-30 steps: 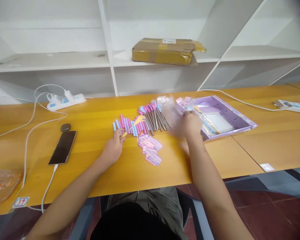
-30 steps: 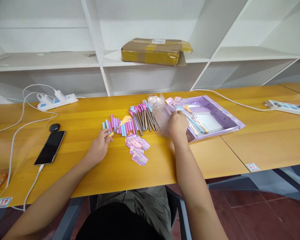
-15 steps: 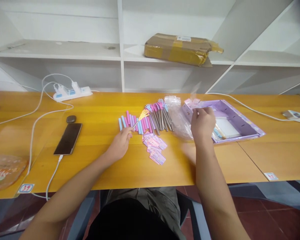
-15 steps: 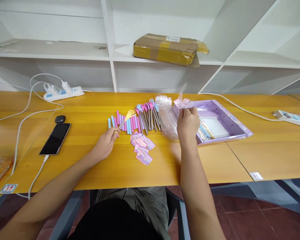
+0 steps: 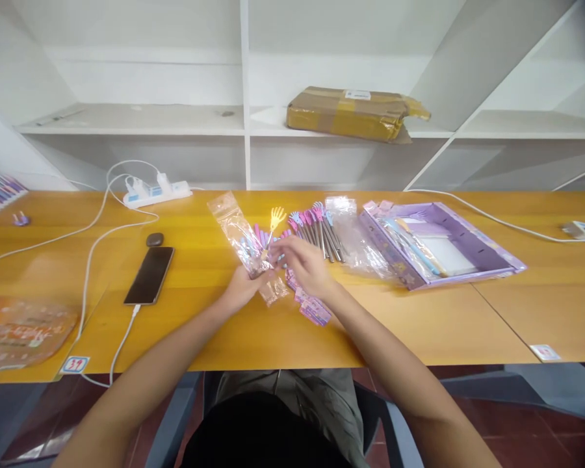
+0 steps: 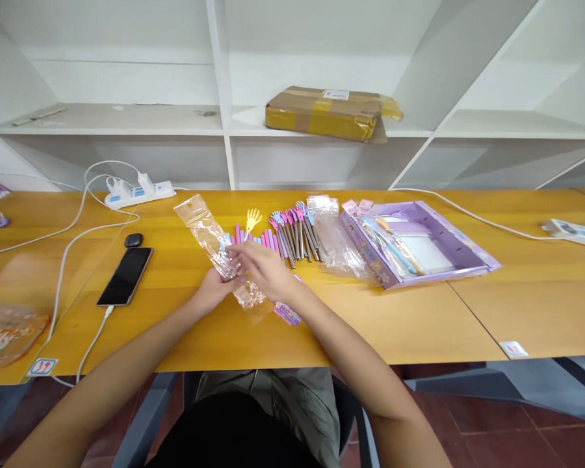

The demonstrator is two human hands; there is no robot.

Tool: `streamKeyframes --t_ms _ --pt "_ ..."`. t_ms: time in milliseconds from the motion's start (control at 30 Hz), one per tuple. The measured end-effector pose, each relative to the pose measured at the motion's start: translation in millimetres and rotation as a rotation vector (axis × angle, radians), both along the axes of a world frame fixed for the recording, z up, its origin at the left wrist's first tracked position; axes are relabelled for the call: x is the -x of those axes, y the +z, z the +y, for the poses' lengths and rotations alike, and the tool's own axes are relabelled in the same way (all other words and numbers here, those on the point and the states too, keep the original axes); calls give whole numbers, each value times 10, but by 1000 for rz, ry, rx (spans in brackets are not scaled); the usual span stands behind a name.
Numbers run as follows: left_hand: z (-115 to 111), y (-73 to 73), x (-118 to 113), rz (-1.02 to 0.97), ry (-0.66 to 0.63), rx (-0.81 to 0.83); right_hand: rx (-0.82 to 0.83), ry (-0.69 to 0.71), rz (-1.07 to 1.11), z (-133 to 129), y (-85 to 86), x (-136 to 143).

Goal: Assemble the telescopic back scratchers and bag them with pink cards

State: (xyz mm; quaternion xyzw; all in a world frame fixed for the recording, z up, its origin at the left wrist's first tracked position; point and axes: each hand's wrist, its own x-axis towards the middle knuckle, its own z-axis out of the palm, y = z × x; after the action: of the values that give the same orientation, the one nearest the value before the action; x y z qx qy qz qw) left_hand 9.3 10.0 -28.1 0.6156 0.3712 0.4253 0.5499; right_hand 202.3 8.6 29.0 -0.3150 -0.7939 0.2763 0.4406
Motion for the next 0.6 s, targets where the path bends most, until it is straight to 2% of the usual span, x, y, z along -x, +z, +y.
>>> streamKeyframes --t_ms 67,133,200,300,400,500,533,600 --pt "30 34 46 45 66 16 118 -160 188 106 -88 -131" --pt "50 80 90 109 59 4 270 -259 306 204 -199 -190" --pt "49 119 106 143 4 -21 401 -182 301 268 -320 -152" --pt "22 157 73 152 -123 -29 491 -20 269 295 -453 -19" --pt "20 187 48 127 -184 -38 505 -43 421 284 -452 -22" --pt "107 208 103 -51 -14 -22 358 -224 609 264 -328 -240" --pt "156 210 142 -145 72 8 297 -279 602 254 -279 -331" --pt "268 210 239 -334 243 67 208 -307 400 228 -195 -478"
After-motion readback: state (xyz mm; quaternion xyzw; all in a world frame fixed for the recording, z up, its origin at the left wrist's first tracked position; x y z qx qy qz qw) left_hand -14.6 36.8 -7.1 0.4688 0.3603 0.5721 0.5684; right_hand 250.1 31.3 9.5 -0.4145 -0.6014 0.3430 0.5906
